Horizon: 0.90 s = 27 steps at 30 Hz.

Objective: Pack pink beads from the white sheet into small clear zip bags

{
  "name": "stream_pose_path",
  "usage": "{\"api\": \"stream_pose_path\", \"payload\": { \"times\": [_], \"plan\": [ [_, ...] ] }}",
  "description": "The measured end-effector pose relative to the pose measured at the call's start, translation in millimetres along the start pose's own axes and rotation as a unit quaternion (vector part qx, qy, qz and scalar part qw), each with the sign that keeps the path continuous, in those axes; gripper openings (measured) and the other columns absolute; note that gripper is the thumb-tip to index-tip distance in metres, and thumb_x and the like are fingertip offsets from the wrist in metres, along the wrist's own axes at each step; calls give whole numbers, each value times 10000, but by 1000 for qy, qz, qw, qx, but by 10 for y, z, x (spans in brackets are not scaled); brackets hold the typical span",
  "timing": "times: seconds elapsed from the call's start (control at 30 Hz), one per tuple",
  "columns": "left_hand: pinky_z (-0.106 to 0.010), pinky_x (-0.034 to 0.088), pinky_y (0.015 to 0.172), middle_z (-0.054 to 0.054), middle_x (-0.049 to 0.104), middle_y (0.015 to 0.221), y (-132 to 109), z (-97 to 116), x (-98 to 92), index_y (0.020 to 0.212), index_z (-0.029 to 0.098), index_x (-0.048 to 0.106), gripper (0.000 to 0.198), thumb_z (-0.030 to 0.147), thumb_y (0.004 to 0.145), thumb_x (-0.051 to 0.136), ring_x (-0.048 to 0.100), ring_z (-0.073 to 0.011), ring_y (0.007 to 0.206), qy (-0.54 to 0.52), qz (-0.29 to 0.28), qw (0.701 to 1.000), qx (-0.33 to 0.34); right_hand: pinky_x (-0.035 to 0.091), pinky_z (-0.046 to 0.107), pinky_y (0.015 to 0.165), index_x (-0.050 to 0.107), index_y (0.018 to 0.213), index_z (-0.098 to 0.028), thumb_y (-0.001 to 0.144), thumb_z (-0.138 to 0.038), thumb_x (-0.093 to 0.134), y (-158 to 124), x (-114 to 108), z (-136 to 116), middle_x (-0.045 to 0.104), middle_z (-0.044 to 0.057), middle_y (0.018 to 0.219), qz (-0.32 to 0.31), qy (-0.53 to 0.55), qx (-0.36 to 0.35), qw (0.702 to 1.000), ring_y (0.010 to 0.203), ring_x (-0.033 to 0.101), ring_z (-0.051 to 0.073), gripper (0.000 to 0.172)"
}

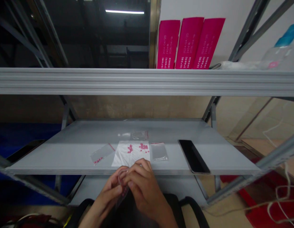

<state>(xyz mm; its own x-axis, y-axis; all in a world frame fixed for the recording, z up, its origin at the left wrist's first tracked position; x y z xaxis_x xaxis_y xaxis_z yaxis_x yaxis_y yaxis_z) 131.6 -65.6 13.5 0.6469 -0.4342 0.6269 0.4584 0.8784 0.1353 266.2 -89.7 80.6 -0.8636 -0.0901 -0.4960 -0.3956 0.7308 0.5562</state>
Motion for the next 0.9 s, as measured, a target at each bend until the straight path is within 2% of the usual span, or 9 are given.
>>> {"api": "stream_pose_path", "payload": {
  "times": [0.1, 0.23, 0.37, 0.47, 0.63, 0.77, 0.83, 0.9],
  "plan": [
    [-213, 437, 772, -16, 662, 877, 34, 61, 3, 1032, 202, 701, 474, 363, 622, 876, 600, -142, 827, 1, -11, 1000, 1, 378, 382, 891, 602, 905, -243, 965, -156, 440, 29, -1, -4, 669, 1, 960, 1, 7, -7, 1000, 968, 496, 197, 194],
    [-257, 432, 904, -56, 701, 1009, 25, 57, -13, 1108, 179, 706, 529, 358, 640, 874, 622, -186, 984, -16, -18, 999, -48, 383, 382, 854, 588, 846, -231, 950, -124, 410, 55, 18, 4, 657, 8, 846, -1, -21, -9, 1000, 924, 479, 209, 232],
    [-252, 475, 786, -43, 689, 862, -23, -19, -25, 955, 137, 745, 383, 357, 664, 860, 645, -157, 824, -70, -46, 991, -109, 368, 396, 867, 551, 801, -223, 958, -147, 391, 55, 59, 37, 612, 5, 752, -5, -27, -3, 1000, 932, 483, 220, 237],
    [-268, 485, 769, -40, 693, 845, -49, -76, -32, 879, 153, 742, 326, 364, 661, 859, 665, -171, 829, -109, -54, 983, -136, 363, 392, 871, 552, 822, -228, 984, -196, 383, 48, 80, 57, 607, 0, 761, -7, -28, 0, 1000, 943, 486, 219, 236],
    [-266, 471, 818, -32, 691, 884, -24, -85, -10, 930, 155, 736, 351, 343, 660, 858, 655, -165, 877, -128, -38, 985, -112, 369, 395, 892, 564, 837, -233, 1009, -256, 361, 48, 67, 52, 615, 3, 800, -11, -16, 3, 1000, 960, 493, 214, 267],
    [-289, 457, 855, -43, 678, 921, -5, -46, 23, 1025, 153, 718, 446, 397, 671, 838, 638, -181, 890, -102, -56, 989, -91, 379, 404, 918, 597, 870, -233, 1005, -286, 395, 56, 49, 47, 625, 19, 845, -15, 6, 15, 1000, 1009, 500, 222, 249],
    [-284, 450, 863, -46, 681, 932, -4, -14, -3, 1026, 165, 717, 428, 396, 683, 828, 633, -189, 915, -77, -47, 994, -65, 404, 394, 895, 623, 916, -234, 995, -322, 429, 63, 34, 44, 632, 33, 884, 9, 45, 15, 999, 1012, 520, 226, 227],
    [-289, 446, 881, -59, 690, 980, -1, 36, -61, 1056, 175, 711, 448, 409, 689, 819, 628, -204, 953, -42, -24, 998, -30, 430, 386, 876, 644, 996, -236, 989, -371, 438, 67, 10, 46, 640, 51, 946, 59, 109, 5, 992, 1005, 551, 229, 246]
  ]
}}
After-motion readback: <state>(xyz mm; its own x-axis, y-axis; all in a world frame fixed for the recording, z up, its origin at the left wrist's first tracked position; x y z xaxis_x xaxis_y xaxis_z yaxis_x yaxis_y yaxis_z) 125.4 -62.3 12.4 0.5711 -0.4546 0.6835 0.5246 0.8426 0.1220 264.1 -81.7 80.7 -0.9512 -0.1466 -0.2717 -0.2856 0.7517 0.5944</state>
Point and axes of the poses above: each hand's wrist, its own y-axis towards the middle knuckle, its own x-axis out of the palm, z = x × y, the point moved 3 cm from there along y, towards the middle knuckle
